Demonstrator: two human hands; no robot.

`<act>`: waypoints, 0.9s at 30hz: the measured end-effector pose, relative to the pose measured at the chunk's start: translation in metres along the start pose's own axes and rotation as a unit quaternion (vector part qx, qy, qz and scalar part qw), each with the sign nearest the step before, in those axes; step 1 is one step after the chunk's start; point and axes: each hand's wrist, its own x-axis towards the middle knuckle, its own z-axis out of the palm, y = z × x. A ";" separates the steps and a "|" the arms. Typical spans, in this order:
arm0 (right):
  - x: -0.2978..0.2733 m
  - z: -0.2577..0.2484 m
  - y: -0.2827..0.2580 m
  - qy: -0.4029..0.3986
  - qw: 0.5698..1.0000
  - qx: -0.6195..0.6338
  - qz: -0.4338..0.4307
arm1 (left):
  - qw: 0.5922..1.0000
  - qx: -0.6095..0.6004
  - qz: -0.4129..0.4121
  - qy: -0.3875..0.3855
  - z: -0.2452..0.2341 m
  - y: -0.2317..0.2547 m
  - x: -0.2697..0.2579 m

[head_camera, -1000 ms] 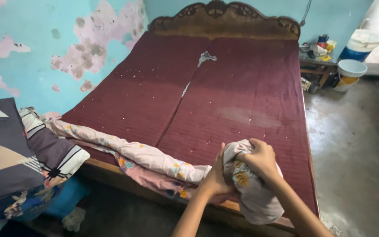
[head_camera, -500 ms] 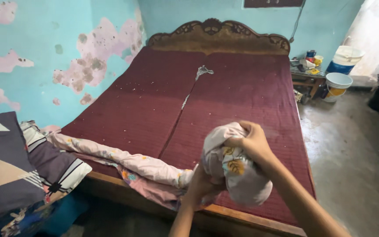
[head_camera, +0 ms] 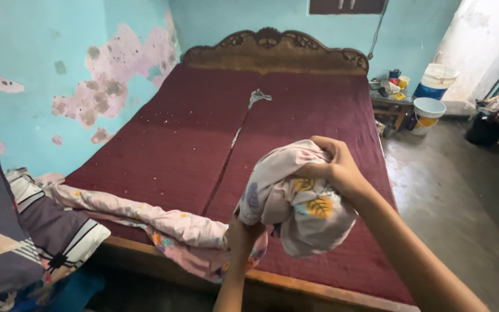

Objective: The person rolls a patterned bedsheet tightly on a bed, then moves a pillow to the side and continues rolling the sheet into a compact bundle. The person lifts the rolled sheet and places it on top of the pillow.

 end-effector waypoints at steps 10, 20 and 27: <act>0.011 -0.143 0.048 0.067 0.993 -0.054 0.084 | 0.975 0.057 0.106 0.186 0.041 -0.030 0.090; 0.079 -0.214 0.193 0.009 0.993 -0.092 0.074 | 0.962 0.002 0.156 0.225 -0.014 0.063 0.173; 0.104 -0.143 0.150 -0.071 0.975 -0.183 0.103 | 0.933 0.170 0.287 0.133 -0.025 0.132 0.160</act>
